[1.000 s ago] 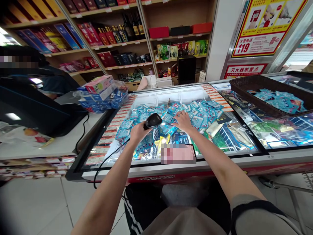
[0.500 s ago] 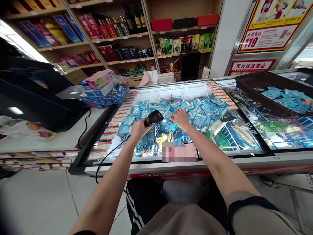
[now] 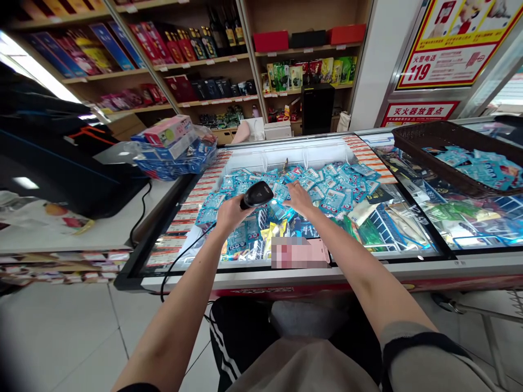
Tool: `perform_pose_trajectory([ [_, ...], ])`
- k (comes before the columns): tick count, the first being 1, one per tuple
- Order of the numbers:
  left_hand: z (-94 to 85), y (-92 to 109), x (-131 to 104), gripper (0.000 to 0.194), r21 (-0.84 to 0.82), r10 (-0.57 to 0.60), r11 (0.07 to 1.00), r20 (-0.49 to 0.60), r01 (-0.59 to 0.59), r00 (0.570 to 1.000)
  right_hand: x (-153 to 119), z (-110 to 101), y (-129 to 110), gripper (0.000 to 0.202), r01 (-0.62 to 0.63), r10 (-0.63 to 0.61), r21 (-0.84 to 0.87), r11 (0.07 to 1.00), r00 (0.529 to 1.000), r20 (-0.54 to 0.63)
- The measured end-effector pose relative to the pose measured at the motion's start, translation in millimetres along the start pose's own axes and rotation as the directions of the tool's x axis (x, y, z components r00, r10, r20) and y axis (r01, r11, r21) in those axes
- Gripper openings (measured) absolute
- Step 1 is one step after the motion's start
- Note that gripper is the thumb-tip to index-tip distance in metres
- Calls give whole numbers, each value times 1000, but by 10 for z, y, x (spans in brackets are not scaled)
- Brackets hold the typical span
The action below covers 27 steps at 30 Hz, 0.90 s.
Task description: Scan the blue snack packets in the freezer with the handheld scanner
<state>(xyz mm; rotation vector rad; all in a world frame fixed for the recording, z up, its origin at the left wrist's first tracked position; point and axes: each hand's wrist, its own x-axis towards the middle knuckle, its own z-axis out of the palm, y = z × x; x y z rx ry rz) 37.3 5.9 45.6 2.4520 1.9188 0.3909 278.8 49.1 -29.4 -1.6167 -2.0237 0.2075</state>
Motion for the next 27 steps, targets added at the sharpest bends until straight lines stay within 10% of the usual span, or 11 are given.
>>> perform_pose_trajectory([
  [10, 10, 11, -37, 40, 12, 40, 999, 6, -40, 999, -106, 40, 153, 63, -84, 94, 300, 950, 995, -19],
  [27, 63, 3, -50, 40, 31, 55, 998, 8, -55, 998, -149, -51, 121, 60, -123, 134, 327, 937, 991, -11],
])
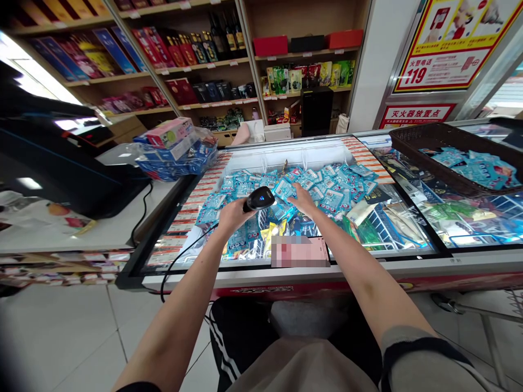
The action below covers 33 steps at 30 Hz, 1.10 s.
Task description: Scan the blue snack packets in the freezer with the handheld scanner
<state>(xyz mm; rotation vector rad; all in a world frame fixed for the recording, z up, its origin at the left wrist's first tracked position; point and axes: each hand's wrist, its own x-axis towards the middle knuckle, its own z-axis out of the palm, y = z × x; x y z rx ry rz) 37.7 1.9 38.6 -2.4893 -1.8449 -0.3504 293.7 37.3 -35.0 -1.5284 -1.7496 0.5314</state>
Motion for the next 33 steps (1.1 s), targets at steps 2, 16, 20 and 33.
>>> perform_pose_trajectory([
  [2, 1, 1, -8, 40, 1, -4, 1000, 1, 4, 1000, -6, -6, -13, 60, -2, 2, -6, 1000, 1000, 4],
  [16, -61, -197, -17, 39, 14, -105, 994, -29, 105, 994, -123, -251, -111, 50, -104, -17, -498, 861, 972, -233],
  [20, -56, -250, -45, 41, 15, -118, 993, -38, 119, 992, -155, -318, -100, 44, -246, 29, -604, 758, 938, -346],
  [33, -66, -302, -81, 38, 24, -144, 989, -25, 145, 989, -82, 22, -178, 48, 281, -251, -395, 875, 960, 126],
])
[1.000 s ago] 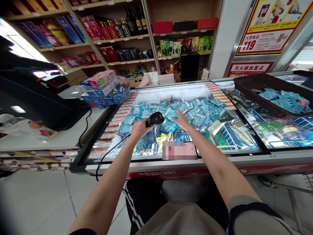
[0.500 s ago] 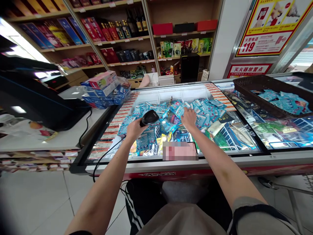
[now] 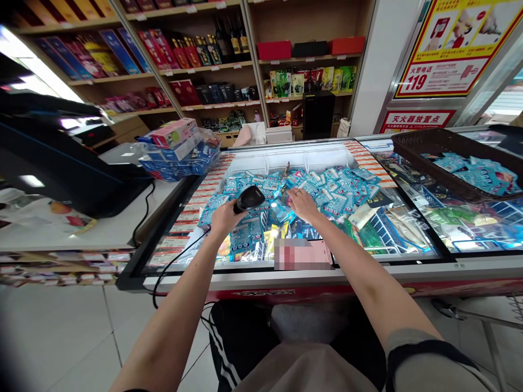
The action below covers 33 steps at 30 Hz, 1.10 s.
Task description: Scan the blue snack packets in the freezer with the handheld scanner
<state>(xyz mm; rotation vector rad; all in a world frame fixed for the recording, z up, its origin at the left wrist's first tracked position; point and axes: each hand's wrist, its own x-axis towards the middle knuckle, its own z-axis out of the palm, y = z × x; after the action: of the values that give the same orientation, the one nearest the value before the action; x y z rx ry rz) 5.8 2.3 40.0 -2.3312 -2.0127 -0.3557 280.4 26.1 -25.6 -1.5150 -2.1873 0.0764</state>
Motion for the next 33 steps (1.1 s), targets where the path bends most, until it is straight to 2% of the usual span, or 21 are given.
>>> perform_pose_trajectory([
  [3, 4, -16, 2, 37, 10, 5, 1000, 1, -5, 1000, 128, 142, -56, 50, 58, -57, -10, 998, 998, 38],
  [6, 27, -54, 12, 38, 4, 33, 999, -11, -33, 999, 257, 226, -96, 51, 63, -62, -33, 997, 997, 39],
  [14, 72, -121, 65, 35, 1, 48, 999, -19, -48, 999, 526, 287, -61, 51, 76, -72, -27, 997, 991, 109],
  [17, 69, -120, 76, 34, 12, 36, 999, -4, -36, 999, 500, 260, -67, 43, 84, -81, -18, 996, 990, 117],
  [23, 68, -107, 69, 33, 25, 52, 998, -11, -52, 999, 255, 168, -170, 32, 131, -133, 31, 991, 990, 49],
  [28, 54, -82, 58, 35, 34, 56, 998, 4, -56, 998, 278, 103, -106, 36, 39, -37, 77, 996, 999, -24],
  [29, 51, -80, 54, 35, 32, 54, 998, 8, -55, 998, 314, 92, -72, 38, 25, -24, 85, 996, 1000, -12],
  [33, 51, -79, 43, 35, 14, 79, 997, -12, -79, 997, 480, 70, 45, 47, -65, 43, 141, 988, 987, 153],
])
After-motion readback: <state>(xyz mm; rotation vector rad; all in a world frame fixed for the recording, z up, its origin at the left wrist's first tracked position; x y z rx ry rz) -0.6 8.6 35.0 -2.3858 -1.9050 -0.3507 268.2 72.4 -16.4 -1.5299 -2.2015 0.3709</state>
